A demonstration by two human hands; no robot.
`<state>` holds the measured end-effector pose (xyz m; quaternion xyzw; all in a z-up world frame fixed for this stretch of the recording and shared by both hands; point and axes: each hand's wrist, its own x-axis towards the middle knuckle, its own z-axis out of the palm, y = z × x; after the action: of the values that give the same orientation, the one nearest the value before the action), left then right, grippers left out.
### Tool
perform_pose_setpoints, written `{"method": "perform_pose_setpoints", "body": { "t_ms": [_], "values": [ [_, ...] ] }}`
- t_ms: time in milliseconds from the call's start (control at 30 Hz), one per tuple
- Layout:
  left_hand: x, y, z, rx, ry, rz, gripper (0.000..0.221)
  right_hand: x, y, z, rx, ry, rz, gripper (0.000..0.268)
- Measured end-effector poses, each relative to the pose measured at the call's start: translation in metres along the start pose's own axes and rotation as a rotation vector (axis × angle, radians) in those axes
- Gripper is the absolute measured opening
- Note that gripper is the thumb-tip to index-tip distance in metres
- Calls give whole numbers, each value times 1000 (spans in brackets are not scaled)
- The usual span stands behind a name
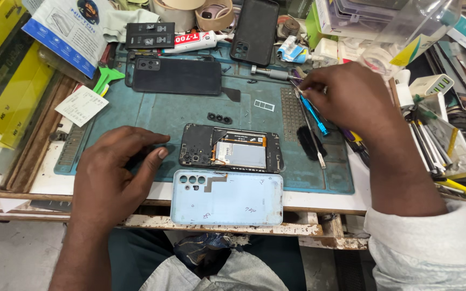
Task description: The person reassembles a disassembled smartphone on a cluttered workbench. They place the camera module into the chassis, secure it with screws using a screwdriver, and then attach the back cover. The person handles the phone, camera module, screws, and screwdriver throughout the process.
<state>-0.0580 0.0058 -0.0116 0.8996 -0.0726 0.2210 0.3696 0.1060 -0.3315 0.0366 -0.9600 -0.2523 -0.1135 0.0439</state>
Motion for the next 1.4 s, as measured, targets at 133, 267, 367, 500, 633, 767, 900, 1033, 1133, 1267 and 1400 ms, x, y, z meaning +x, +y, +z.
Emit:
{"method": "perform_pose_setpoints", "body": {
  "t_ms": [133, 267, 367, 500, 633, 767, 900, 1033, 1133, 1267, 1400],
  "values": [
    [1, 1, 0, -14, -12, 4, 14, 5, -17, 22, 35, 94, -97, 29],
    [1, 2, 0, 0, -28, 4, 15, 14, -16, 41, 42, 177, -276, 43],
    [2, 0, 1, 14, -35, 40, 15, 28, -10, 53, 4, 57, -197, 44],
    [5, 1, -3, -29, -89, -2, 16, 35, -5, 57, 5, 130, -201, 39],
    [19, 3, -9, -100, -167, -9, 19, 29, -12, 44, 182, 253, -252, 34],
    [58, 5, -7, 151, -325, 48, 17, 15, -26, 32, 697, 239, -204, 37],
    [116, 3, -2, 193, -340, 292, 14, 4, -43, 34, 967, 130, -294, 57],
    [160, -10, 16, 298, -140, 613, 12, 3, -49, 31, 912, 97, -294, 78],
    [176, -22, 31, 290, -43, 701, 11, 3, -47, 33, 890, 119, -288, 77],
    [173, -38, 42, 229, -116, 571, 12, 4, -36, 37, 964, 53, -221, 74],
    [170, -52, 29, 154, -158, 486, 13, 5, -31, 37, 921, 5, -222, 72]
  ]
}}
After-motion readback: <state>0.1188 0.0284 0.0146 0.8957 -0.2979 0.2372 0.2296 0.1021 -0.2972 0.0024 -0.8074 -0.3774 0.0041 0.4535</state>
